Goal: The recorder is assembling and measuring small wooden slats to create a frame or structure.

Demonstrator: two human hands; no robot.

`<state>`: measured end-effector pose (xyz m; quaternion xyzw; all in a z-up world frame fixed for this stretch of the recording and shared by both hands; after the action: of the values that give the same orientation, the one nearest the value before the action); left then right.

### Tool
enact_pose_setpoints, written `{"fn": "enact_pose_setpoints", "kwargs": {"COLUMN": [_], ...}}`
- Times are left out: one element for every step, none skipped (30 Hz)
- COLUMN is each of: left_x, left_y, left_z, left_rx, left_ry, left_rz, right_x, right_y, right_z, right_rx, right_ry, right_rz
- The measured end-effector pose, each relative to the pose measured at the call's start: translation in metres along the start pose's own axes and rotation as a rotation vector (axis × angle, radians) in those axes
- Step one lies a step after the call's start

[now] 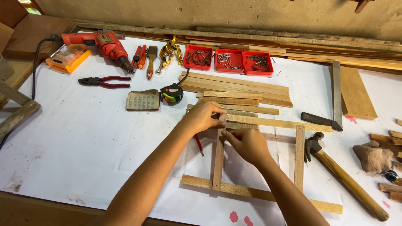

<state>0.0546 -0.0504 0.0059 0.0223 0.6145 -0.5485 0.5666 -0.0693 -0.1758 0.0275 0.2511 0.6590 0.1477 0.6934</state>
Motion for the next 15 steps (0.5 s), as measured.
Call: {"fn": "enact_pose_setpoints", "kwargs": {"left_x": [0.0,-0.001,-0.002,-0.001,0.0,0.001,0.001,0.002,0.004,0.005,0.006,0.006,0.005,0.004,0.003], "left_y": [-0.002,-0.001,0.0,0.003,0.004,0.003,0.004,0.006,0.008,0.01,0.01,0.011,0.011,0.01,0.01], "left_z": [0.001,0.0,0.0,-0.001,-0.001,0.002,0.003,0.004,0.004,0.006,0.008,0.01,0.01,0.01,0.011], "left_rx": [0.001,-0.02,-0.04,-0.044,-0.015,0.018,0.02,-0.006,-0.032,-0.032,-0.022,-0.014,-0.016,-0.021,-0.027], "left_ry": [0.002,0.022,0.041,0.039,0.028,0.018,0.017,0.036,0.054,0.056,0.049,0.04,0.039,0.049,0.058], "left_rz": [-0.003,-0.015,-0.027,-0.027,-0.025,-0.024,-0.025,-0.024,-0.022,-0.023,-0.038,-0.054,-0.054,-0.049,-0.044], "right_x": [0.003,0.012,0.021,0.029,0.037,0.044,0.045,0.048,0.051,0.049,0.048,0.048,0.049,0.05,0.051], "right_y": [-0.003,-0.007,-0.009,-0.017,-0.028,-0.039,-0.041,-0.042,-0.043,-0.041,-0.04,-0.038,-0.037,-0.036,-0.036], "right_z": [0.002,0.005,0.008,0.012,0.015,0.019,0.02,0.02,0.02,0.019,0.018,0.017,0.017,0.016,0.016], "right_rx": [0.003,0.049,0.095,0.093,0.135,0.179,0.179,0.184,0.189,0.19,0.204,0.217,0.217,0.246,0.274], "right_ry": [0.0,0.073,0.146,0.149,0.154,0.153,0.152,0.166,0.18,0.18,0.187,0.195,0.196,0.185,0.173], "right_rz": [-0.001,0.125,0.252,0.251,0.356,0.46,0.458,0.57,0.681,0.682,0.677,0.671,0.671,0.694,0.716]}}
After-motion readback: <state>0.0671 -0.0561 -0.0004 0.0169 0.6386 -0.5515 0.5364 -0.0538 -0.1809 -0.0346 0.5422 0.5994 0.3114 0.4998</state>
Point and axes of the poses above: each hand's wrist, its own z-axis towards the middle knuckle, its own x-axis out of the palm, y = z × x, the point moved 6 cm from there along z, towards the middle knuckle, and after that the axes turned 4 degrees about -x, right-handed, at the moved point
